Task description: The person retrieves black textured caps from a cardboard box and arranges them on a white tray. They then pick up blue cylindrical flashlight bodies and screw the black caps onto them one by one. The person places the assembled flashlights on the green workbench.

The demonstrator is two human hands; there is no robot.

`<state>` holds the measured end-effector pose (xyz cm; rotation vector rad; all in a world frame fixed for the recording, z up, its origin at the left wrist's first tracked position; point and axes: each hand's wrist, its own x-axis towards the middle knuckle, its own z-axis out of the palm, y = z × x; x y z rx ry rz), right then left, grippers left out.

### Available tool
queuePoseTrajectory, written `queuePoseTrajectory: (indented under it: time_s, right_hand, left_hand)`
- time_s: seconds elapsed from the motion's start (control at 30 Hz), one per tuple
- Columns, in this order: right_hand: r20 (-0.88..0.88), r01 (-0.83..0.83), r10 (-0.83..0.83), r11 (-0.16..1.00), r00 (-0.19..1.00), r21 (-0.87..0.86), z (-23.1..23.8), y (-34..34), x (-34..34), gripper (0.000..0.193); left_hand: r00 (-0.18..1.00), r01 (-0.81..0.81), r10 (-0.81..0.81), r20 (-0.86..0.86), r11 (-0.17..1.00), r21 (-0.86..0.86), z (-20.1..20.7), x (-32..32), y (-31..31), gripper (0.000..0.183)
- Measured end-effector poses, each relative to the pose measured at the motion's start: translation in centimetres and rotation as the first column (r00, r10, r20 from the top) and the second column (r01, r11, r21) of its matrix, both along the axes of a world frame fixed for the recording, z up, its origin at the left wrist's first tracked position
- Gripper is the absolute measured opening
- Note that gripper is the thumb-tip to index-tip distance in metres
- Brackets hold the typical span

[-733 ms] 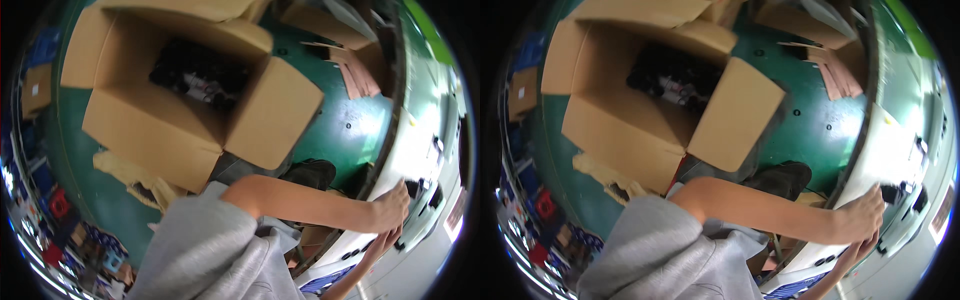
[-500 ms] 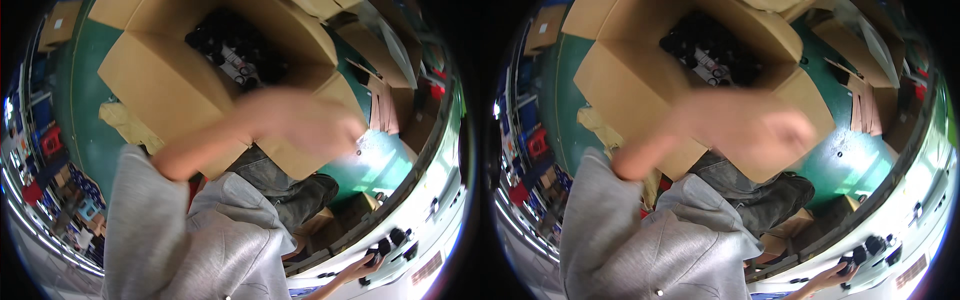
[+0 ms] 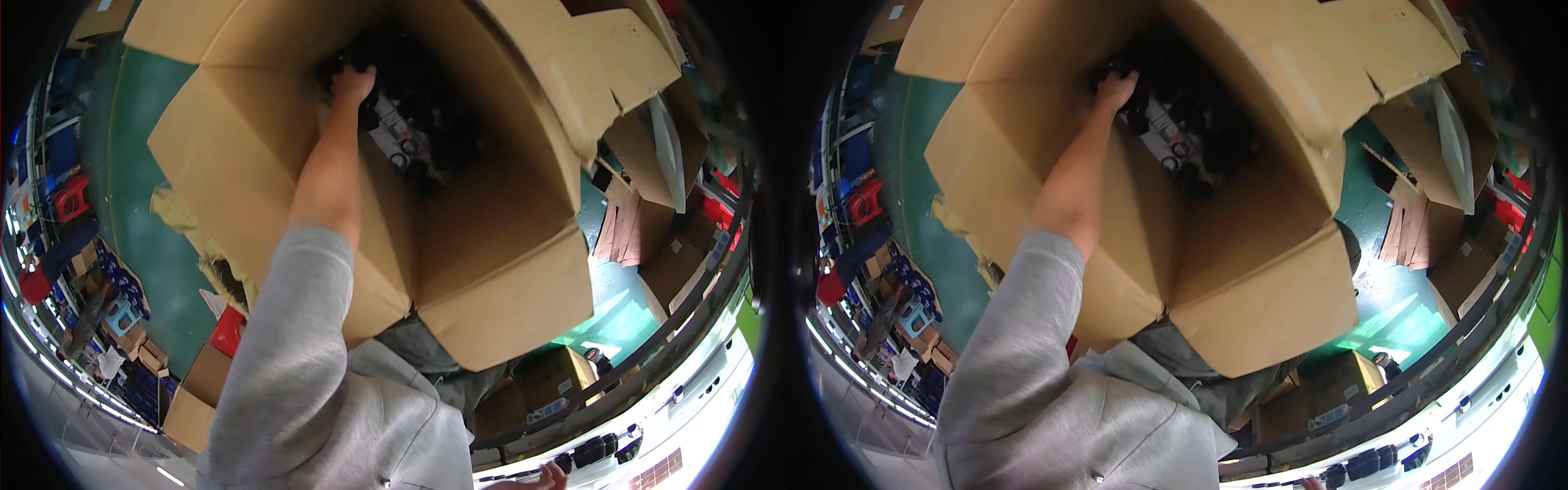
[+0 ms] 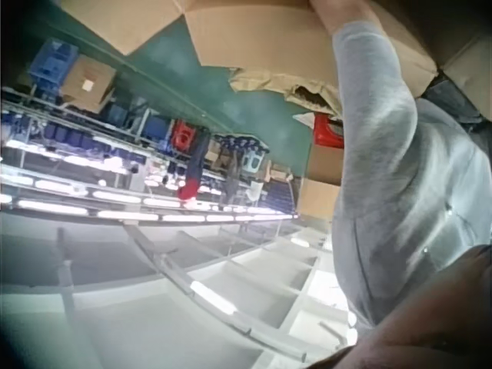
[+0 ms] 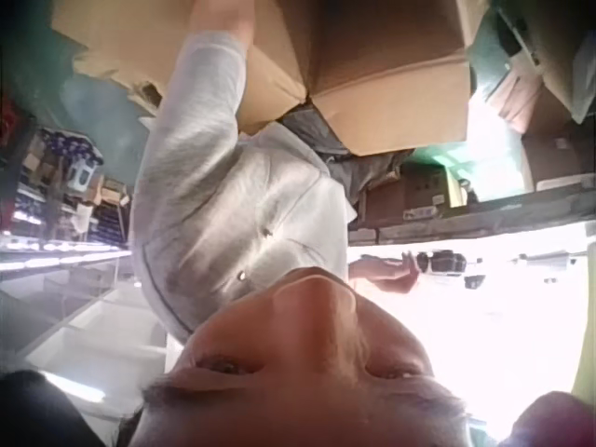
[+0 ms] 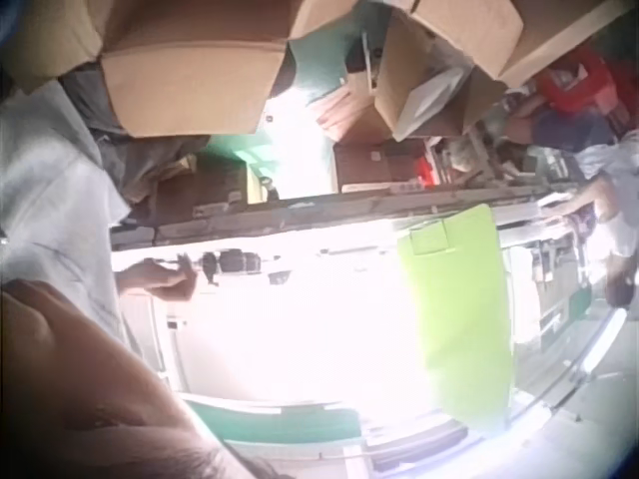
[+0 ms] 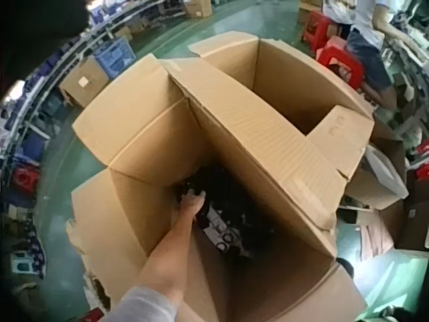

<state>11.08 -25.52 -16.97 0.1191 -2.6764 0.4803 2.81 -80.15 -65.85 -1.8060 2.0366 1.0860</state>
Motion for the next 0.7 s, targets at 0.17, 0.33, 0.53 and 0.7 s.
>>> queuePoseTrajectory:
  time_s: [0.17,0.33,0.53,0.7]
  right_hand:
    - [0.806,0.496,0.413,0.639,0.423,-0.588,-9.5,-20.5,-5.0,0.05]
    - [0.648,-0.307,0.592,0.805,0.479,-0.508,-27.1,-33.6,-13.8,0.061]
    - [0.911,-0.154,0.348,0.935,0.219,-0.32,-45.8,-35.5,-23.4,0.095]
    - [0.908,0.185,0.413,0.9,-0.068,-0.395,-49.3,-37.2,-24.2,0.106]
  left_hand:
    - [0.973,-0.204,0.179,-0.146,0.962,-0.182,-1.4,-1.3,1.8,0.072]
    - [0.986,-0.128,0.094,-0.134,0.953,-0.274,-2.7,-2.2,2.2,0.068]
    - [0.938,-0.258,0.212,-0.272,0.955,-0.144,-6.1,-6.4,2.5,0.069]
    - [0.97,-0.005,0.012,-0.243,1.0,0.028,-5.6,-5.7,0.7,0.071]
